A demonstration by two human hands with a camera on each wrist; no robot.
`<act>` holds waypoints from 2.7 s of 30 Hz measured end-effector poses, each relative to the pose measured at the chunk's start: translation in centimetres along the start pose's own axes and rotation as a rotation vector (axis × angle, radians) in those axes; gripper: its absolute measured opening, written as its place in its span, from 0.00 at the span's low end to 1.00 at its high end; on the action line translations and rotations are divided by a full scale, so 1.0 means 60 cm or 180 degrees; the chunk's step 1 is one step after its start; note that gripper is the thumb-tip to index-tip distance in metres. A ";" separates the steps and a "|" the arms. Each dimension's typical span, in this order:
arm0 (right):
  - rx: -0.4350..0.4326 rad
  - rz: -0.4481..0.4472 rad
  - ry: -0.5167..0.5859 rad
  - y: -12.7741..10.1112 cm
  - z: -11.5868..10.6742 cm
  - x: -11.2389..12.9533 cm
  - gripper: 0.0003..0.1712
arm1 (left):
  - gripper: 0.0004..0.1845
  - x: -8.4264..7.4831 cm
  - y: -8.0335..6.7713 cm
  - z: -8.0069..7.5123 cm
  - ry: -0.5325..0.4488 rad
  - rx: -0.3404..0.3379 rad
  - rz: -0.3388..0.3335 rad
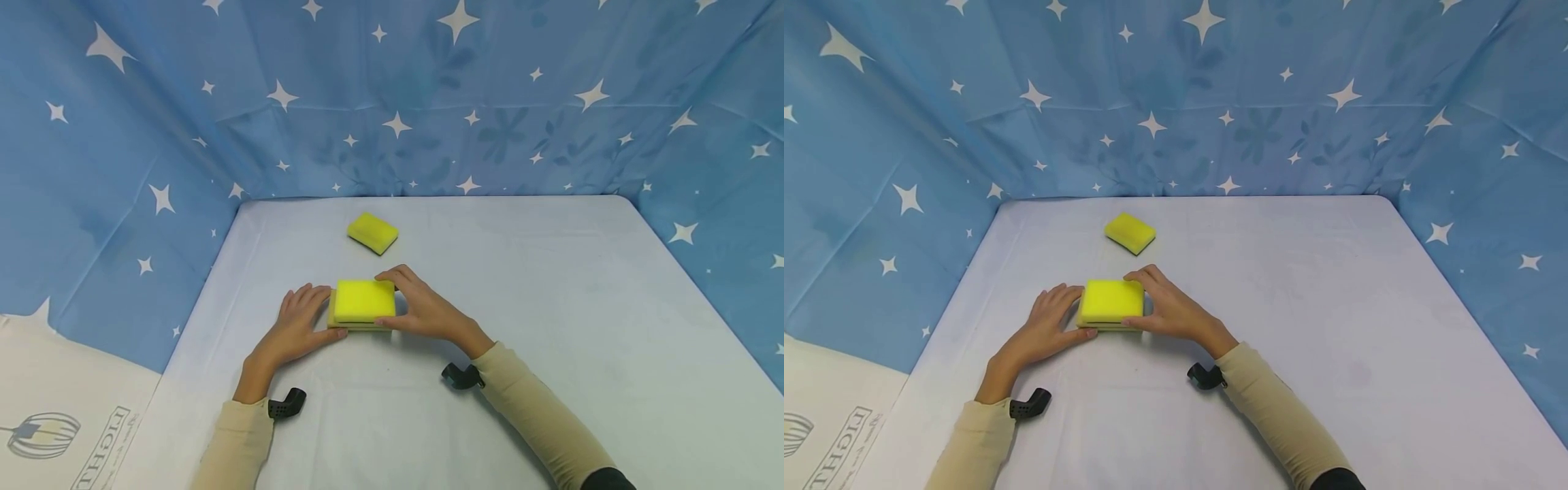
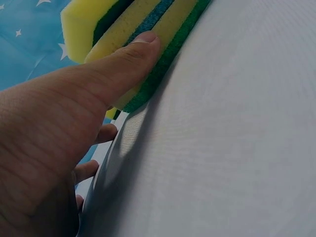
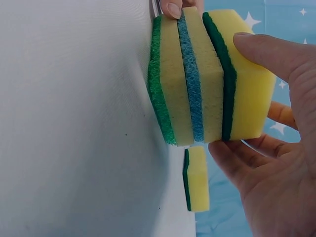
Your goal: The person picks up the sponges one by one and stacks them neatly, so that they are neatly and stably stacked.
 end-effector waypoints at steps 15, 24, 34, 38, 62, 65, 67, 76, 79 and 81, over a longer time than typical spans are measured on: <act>-0.0059 0.0104 0.0353 0.002 -0.021 -0.017 0.44 | 0.47 -0.003 0.001 -0.001 -0.0051 -0.0016 0.0006; -0.0505 0.0360 0.0509 0.032 -0.070 -0.059 0.42 | 0.47 -0.001 0.002 0.000 -0.0060 -0.0020 0.0005; -0.0576 0.0834 0.0559 0.084 -0.083 -0.126 0.59 | 0.47 0.003 -0.002 -0.001 0.0004 0.0010 -0.0016; -0.0623 0.1035 0.0611 0.106 -0.077 -0.147 0.64 | 0.47 0.003 -0.002 -0.001 0.0009 0.0003 -0.0010; -0.0387 0.1376 0.0700 0.177 -0.011 -0.177 0.67 | 0.46 0.002 0.001 -0.004 0.0059 0.0013 0.0047; -0.0419 0.1405 0.0584 0.178 -0.007 -0.176 0.64 | 0.46 0.000 -0.001 -0.006 0.0059 0.0012 0.0039; -0.0460 0.1380 0.0512 0.180 -0.005 -0.174 0.62 | 0.47 0.000 -0.001 -0.007 0.0054 0.0009 0.0026; -0.0648 0.1298 0.0321 0.182 -0.005 -0.168 0.53 | 0.47 -0.003 -0.002 -0.008 0.0051 0.0008 0.0015; -0.0696 0.1247 0.0291 0.184 -0.006 -0.168 0.50 | 0.47 -0.001 -0.002 -0.008 0.0046 0.0000 0.0013; -0.0732 0.1219 0.0272 0.184 -0.006 -0.172 0.49 | 0.47 -0.001 -0.002 -0.008 0.0040 0.0004 0.0007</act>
Point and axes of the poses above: each hand's wrist, its own y-axis towards the middle knuckle, its own z-axis out of the palm, x = y × z, the point moved 7 cm from there along y, towards the middle knuckle, and after that the axes turned 5 degrees about z, right-handed, at the moved point
